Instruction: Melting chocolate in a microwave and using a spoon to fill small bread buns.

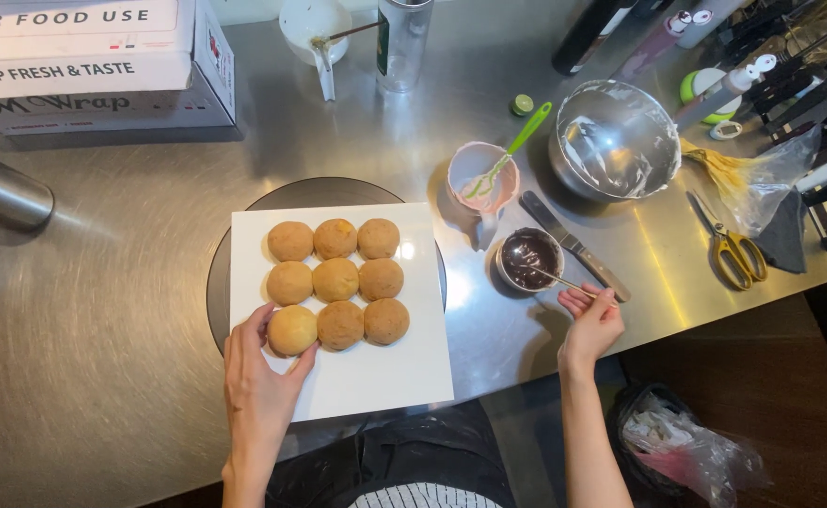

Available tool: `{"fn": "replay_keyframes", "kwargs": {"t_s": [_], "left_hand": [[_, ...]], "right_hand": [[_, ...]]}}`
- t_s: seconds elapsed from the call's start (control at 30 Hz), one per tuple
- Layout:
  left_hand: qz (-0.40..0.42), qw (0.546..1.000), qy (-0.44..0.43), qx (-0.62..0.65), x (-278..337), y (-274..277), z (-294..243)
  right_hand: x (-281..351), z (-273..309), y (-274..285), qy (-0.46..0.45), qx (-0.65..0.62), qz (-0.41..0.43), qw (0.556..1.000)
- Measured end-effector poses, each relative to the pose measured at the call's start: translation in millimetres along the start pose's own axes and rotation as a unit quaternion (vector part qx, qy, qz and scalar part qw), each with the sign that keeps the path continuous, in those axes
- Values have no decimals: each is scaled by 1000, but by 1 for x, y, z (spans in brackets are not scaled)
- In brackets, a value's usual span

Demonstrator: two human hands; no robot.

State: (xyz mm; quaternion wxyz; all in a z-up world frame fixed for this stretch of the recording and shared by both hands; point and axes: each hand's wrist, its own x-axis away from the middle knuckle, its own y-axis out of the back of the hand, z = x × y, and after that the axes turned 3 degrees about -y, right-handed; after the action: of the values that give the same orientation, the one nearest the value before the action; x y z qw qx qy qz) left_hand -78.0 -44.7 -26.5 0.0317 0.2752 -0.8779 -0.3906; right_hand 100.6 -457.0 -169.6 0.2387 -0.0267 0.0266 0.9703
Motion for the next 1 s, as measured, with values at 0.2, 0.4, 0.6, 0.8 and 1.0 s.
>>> {"fn": "replay_keyframes", "kwargs": {"t_s": [0.2,0.4,0.6,0.8,1.0], "left_hand": [[-31,998,-2,57,-1,2,7],[-52,917,94,383,1,-8,53],[-57,832,180,522,8,-13,64],[-99,796,190,566,25,-30,74],[-121,766,190,602,27,-24,54]], "right_hand": [[-43,-103,64,-203,-219,-72,952],[-62,-101,88,-289,-414,-50,862],[83,108,-36,-142,-330,56,932],[206,161,-112,142,-98,262,950],[221,145,-125,449,40,369,813]]}}
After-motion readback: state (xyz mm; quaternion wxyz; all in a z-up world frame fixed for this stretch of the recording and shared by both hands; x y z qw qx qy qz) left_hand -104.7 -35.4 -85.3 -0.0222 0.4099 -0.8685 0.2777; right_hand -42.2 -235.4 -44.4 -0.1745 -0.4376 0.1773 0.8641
